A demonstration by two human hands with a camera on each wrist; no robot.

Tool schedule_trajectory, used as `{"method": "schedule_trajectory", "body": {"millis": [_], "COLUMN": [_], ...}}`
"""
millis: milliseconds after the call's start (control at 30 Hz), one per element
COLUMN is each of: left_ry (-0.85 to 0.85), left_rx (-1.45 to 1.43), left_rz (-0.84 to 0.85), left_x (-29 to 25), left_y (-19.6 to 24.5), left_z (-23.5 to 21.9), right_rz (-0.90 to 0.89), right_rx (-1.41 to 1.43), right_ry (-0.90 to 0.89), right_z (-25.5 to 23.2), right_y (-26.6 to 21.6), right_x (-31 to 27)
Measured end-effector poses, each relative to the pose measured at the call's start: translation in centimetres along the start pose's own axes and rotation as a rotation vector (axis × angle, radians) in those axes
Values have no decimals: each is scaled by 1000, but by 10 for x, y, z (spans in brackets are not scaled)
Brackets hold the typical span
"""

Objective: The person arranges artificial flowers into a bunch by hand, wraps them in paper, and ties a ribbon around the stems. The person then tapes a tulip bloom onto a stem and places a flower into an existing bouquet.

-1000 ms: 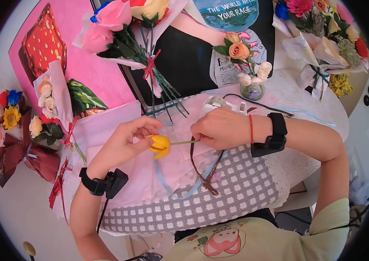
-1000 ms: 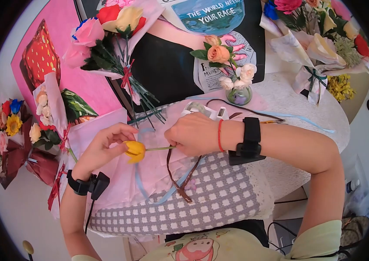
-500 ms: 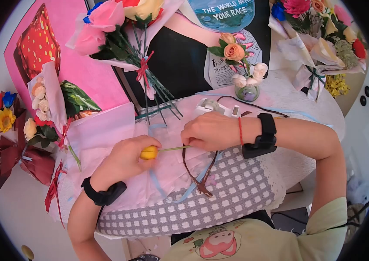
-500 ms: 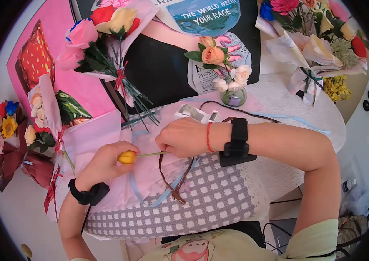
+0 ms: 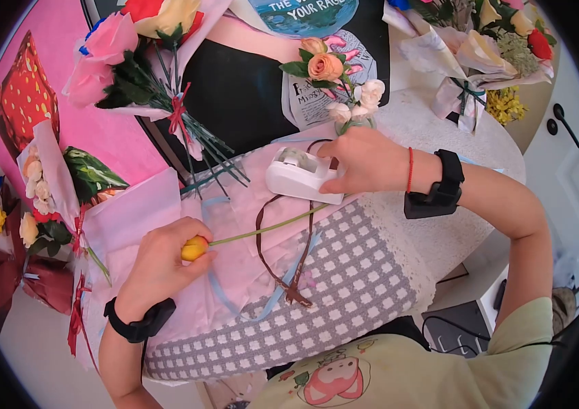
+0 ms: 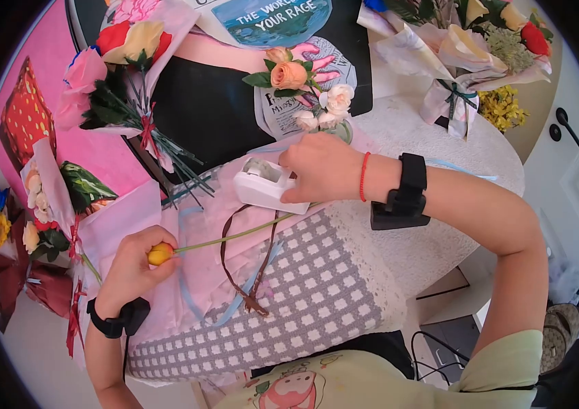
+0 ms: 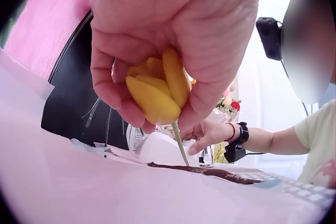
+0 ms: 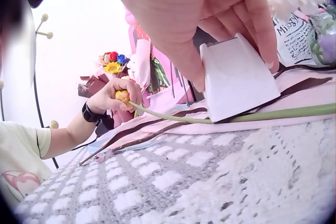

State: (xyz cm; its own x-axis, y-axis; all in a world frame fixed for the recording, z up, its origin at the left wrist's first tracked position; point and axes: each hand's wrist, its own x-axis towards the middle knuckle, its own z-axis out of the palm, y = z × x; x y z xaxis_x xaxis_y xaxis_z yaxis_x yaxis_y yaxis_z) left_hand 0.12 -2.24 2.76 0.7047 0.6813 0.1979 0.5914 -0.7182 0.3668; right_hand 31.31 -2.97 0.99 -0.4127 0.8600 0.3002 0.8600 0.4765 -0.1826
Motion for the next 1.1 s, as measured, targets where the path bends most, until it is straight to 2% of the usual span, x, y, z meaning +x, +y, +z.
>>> {"method": "schedule_trajectory", "body": {"millis": [133, 200, 333, 433, 500, 533, 600, 633, 700, 733, 800, 833, 900, 967, 1000, 1067, 1100], "left_ry": [36, 36, 80, 94, 74, 51, 27, 16, 7, 30, 63, 86, 108, 79, 77, -7, -14], "left_rx": [-36, -49, -164, -209, -190, -267, -345, -425, -500, -562, -620, -609, -601, -401, -404, -417, -417], "left_rz": [4, 3, 50, 55, 73, 24, -24, 22, 67, 86, 108, 119, 127, 140, 145, 26, 32], "left_x": [-6, -11, -21, -20, -13, -8, 3, 8, 15, 17, 19, 18, 16, 14, 16, 21, 25], "left_y": [2, 2, 0, 7, 13, 15, 20, 23, 28, 32, 38, 39, 36, 25, 24, 26, 25], "left_z": [-14, -24, -35, -35, -31, -27, -21, -21, -21, -24, -28, -29, -28, -22, -18, -8, -3], "right_rz": [-44, -111, -105, -21, -36, -33, -284, -284, -362, -369, -294, -299, -369, -350, -331, -322, -319], "right_rx": [-96, -263, -160, -94, -246, -243, 17, 16, 432, 430, 580, 578, 349, 251, 153, 110, 70], "right_ry": [-11, -34, -8, -38, 106, 102, 150, 150, 159, 160, -16, -18, 159, 90, 23, 9, -4], "right_z": [-13, -18, -10, 0, -8, -12, -16, -8, 9, 9, -1, -5, -11, -17, -20, -16, -13], "right_y": [-5, -5, 5, 5, -15, -26, -48, -56, -71, -75, -84, -84, -79, -73, -69, -60, -56], "right_x": [5, 12, 17, 15, 9, 5, 2, 2, 4, 5, 7, 8, 5, 2, -1, -5, -6]}}
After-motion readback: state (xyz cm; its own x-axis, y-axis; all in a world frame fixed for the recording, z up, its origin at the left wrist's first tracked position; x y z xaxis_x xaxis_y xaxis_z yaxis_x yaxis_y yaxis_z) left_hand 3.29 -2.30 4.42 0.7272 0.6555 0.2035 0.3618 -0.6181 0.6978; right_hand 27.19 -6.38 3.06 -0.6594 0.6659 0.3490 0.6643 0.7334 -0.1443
